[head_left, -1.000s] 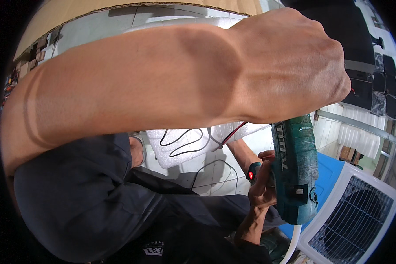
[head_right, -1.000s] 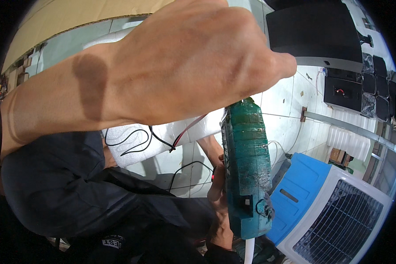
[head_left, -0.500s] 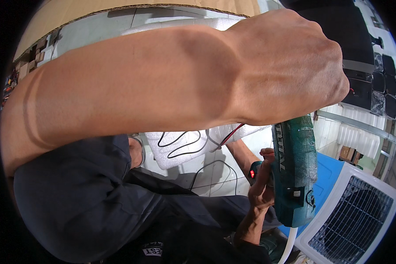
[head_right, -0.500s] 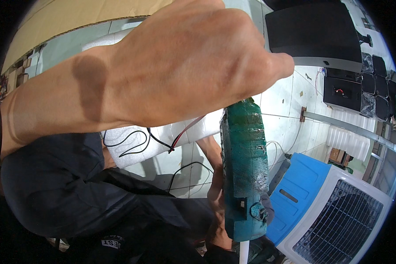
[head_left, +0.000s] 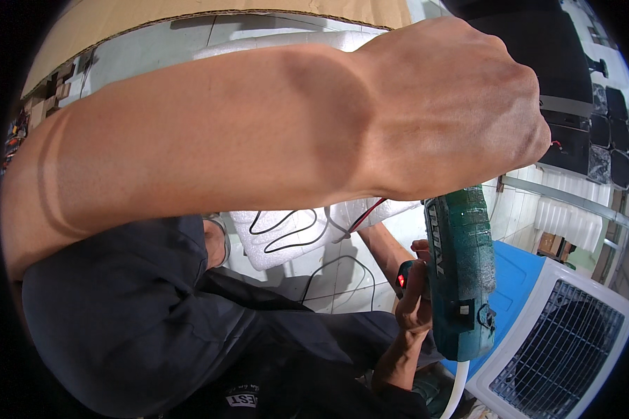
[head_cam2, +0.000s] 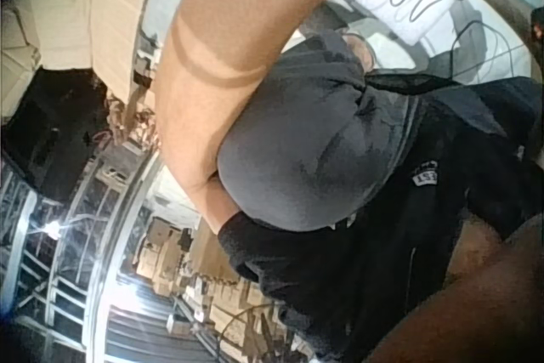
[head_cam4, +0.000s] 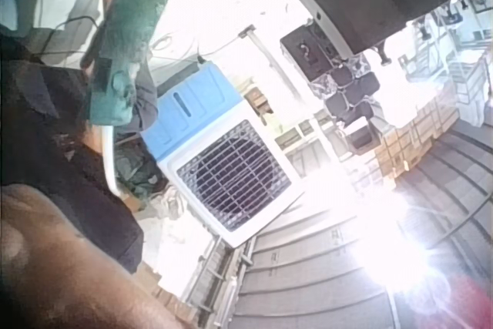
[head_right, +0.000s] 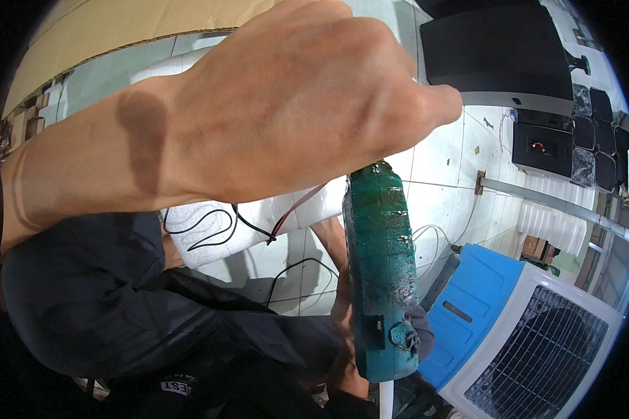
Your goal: The person unwraps a circuit board from plastic packaging and places it on a foam block. They then use a hot glue gun to apply glue to components on the board and adjust wires with their hands.
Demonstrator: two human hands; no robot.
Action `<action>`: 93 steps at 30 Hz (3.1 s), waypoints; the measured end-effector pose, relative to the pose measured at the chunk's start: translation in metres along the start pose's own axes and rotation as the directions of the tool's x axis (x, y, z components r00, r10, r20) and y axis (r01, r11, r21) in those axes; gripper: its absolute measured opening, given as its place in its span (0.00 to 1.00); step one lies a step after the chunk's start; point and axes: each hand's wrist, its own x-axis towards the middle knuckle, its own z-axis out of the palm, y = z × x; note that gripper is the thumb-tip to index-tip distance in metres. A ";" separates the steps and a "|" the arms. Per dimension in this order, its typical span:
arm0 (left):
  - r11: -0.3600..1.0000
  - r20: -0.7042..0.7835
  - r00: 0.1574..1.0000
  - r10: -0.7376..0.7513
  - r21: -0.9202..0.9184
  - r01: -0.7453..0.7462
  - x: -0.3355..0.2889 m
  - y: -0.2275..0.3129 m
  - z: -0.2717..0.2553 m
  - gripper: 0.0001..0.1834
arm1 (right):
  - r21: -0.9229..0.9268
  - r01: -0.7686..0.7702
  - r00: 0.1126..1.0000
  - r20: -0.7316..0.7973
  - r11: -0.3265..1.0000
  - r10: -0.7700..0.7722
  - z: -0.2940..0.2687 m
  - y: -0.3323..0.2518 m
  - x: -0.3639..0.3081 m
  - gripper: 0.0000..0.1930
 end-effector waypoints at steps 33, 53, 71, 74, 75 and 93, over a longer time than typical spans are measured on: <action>0.999 0.043 0.999 0.023 -0.022 -0.023 0.010 0.001 0.010 0.04 | -0.047 -0.058 0.998 0.020 0.997 0.059 -0.008 0.004 -0.004 0.08; 1.000 -0.007 1.000 0.007 -0.012 -0.007 0.001 0.003 0.004 0.04 | 0.043 -0.030 1.000 -0.008 0.999 0.030 -0.001 0.004 0.001 0.07; 0.999 -0.043 0.999 0.006 0.032 -0.004 0.000 0.004 0.008 0.04 | -0.026 -0.012 0.999 0.050 1.000 0.013 -0.003 0.002 0.002 0.06; 0.999 -0.011 1.000 0.001 -0.041 -0.002 0.000 0.003 0.004 0.04 | -0.025 -0.007 0.998 0.059 1.000 0.009 -0.003 0.007 -0.001 0.07; 0.999 -0.008 1.000 -0.001 -0.052 0.001 0.000 0.002 0.004 0.04 | -0.012 -0.011 0.998 0.055 1.000 0.012 -0.002 0.008 -0.001 0.07; 0.993 -0.132 0.991 0.032 0.117 -0.016 0.001 0.001 0.028 0.04 | -0.021 0.004 0.999 0.050 1.000 -0.003 -0.003 0.010 -0.005 0.08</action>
